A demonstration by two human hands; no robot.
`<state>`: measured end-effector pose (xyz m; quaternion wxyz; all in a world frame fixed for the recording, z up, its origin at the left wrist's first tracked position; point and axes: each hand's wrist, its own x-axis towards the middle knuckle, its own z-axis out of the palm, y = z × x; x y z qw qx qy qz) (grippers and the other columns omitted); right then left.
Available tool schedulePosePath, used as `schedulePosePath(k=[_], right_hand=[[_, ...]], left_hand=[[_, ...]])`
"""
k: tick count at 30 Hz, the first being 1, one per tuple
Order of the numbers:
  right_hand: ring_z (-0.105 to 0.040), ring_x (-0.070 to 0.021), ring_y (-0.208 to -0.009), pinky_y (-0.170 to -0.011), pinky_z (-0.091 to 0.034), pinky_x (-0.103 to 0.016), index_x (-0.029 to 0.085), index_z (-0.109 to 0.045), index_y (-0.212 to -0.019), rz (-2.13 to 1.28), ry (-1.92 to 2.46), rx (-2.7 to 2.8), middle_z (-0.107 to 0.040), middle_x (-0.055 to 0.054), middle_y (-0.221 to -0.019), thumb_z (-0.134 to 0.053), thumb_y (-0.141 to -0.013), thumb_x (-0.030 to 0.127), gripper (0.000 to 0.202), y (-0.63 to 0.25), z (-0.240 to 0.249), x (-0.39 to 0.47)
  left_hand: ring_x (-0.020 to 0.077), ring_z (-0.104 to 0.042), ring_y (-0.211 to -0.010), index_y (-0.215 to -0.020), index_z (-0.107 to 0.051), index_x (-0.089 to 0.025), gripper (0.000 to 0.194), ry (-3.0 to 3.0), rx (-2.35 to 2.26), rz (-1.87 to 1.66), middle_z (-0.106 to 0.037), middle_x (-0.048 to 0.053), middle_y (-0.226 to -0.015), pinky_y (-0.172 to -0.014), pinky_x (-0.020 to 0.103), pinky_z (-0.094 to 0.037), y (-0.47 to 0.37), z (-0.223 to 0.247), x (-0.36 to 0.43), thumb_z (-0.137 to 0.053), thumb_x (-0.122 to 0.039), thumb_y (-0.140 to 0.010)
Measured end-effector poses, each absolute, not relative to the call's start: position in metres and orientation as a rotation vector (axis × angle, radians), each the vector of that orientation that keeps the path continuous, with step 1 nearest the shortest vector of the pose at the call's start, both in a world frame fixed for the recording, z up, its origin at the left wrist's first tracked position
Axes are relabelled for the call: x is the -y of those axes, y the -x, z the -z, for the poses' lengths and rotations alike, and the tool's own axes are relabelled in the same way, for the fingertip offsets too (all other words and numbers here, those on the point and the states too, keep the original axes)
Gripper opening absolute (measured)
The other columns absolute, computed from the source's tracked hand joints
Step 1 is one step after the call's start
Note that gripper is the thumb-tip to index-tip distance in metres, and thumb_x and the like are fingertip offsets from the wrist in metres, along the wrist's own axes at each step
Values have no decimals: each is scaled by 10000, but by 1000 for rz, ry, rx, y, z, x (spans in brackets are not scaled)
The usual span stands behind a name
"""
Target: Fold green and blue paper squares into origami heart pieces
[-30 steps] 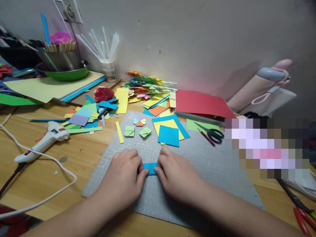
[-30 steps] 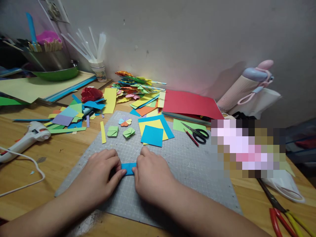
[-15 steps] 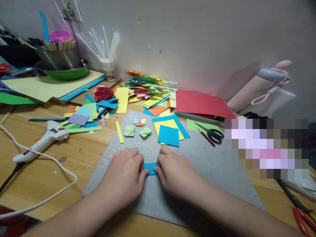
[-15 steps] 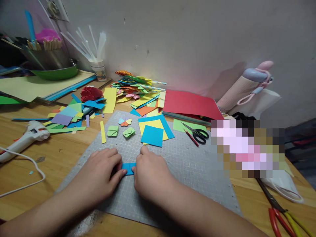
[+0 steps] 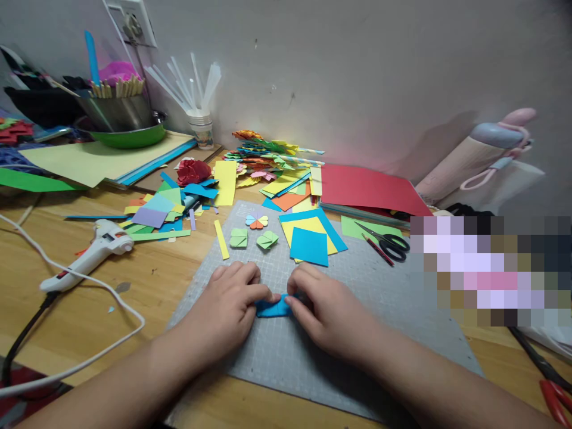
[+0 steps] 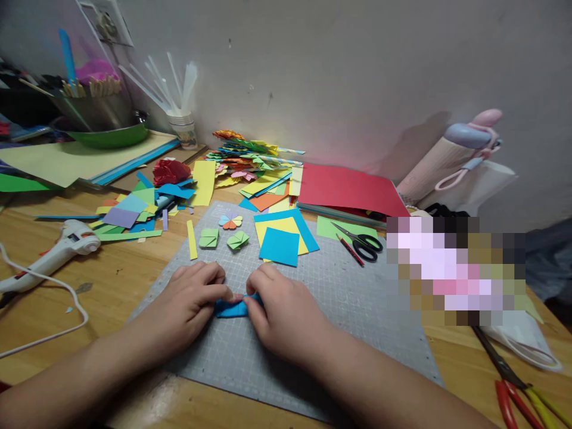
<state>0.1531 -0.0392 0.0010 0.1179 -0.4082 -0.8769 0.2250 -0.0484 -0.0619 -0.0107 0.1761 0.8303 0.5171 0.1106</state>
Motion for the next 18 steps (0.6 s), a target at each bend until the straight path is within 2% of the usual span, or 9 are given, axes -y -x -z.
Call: schedulePosePath(k=[5,8,12,18], right_hand=[[-565,-147,-626,-535,-326,-281,173,-542,-903,-585,566,2858,-675,-41,-887,-453,-810,197,132,-160,-4,46],[-590,-163,-632,-533,-312,-299,148,-556,-1021,-498,587,2933,-693,-68,-962,-436,-815,205,245,-158,-2,50],[-591,-177,-629,-543,-319,-302,126,-544,-1111,-545,680,3004,-695,-63,-846,-436,-802,213,339,-151,-6,58],[-579,-184,-620,-512,-291,-298,144,-574,-950,-450,697,3022,-679,-85,-862,-438,-774,209,232,-145,-10,65]], left_hand=[[213,-461,-917,-923,-657,-311,326,-2332,-1450,-366,-514,14,-914,-792,382,-320,50,15,61,-452,-76,-827],[216,-461,-918,-944,-661,-324,348,-2327,-1449,-363,-518,14,-905,-793,387,-321,50,16,62,-457,-72,-817],[218,-461,-915,-942,-667,-326,336,-2341,-1457,-358,-522,16,-906,-788,387,-324,51,16,62,-458,-90,-824],[214,-456,-905,-939,-664,-322,354,-2365,-1457,-345,-518,14,-912,-794,390,-323,51,17,62,-458,-68,-801]])
